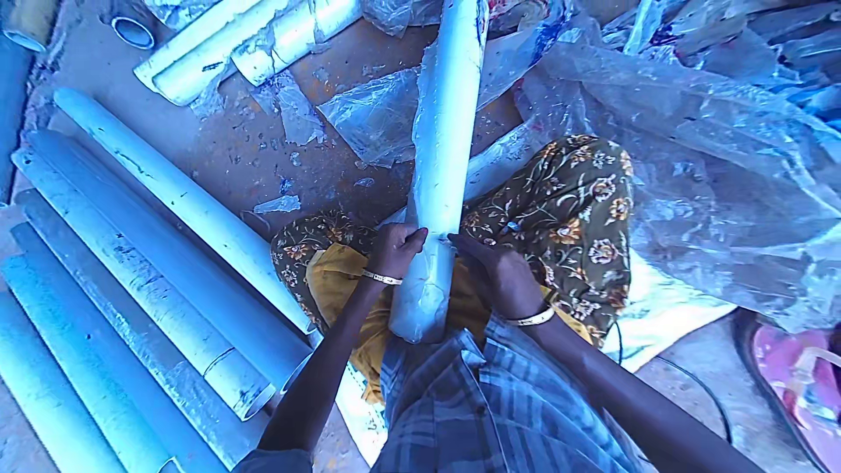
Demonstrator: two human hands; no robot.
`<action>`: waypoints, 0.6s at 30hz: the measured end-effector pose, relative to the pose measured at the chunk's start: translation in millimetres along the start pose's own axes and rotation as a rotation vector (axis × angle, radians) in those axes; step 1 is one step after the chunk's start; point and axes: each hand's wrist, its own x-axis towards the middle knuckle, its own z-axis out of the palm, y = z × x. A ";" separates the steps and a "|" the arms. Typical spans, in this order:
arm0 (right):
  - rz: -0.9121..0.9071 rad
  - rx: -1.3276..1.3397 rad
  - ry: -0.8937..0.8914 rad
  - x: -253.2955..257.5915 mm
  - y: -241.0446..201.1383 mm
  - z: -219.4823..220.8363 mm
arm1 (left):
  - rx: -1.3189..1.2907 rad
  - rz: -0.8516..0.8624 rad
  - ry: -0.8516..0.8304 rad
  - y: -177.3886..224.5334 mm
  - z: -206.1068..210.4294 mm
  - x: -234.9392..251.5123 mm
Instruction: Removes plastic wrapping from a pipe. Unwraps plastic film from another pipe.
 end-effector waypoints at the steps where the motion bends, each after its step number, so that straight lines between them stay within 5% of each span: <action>1: -0.026 -0.084 -0.014 5.7 -4.2 0.6 | -0.118 0.024 0.023 -5.5 0.8 -0.8; 5: -0.109 -0.270 -0.027 11.2 -14.1 8.3 | -0.350 0.022 0.053 -10.2 2.4 -3.7; 12: -0.117 -0.175 -0.017 -23.2 -22.4 12.9 | -0.592 -0.010 0.036 -21.2 2.2 -6.2; 18: -0.118 -0.254 -0.022 4.5 -13.0 5.3 | -0.729 -0.061 0.047 -22.9 1.3 -5.3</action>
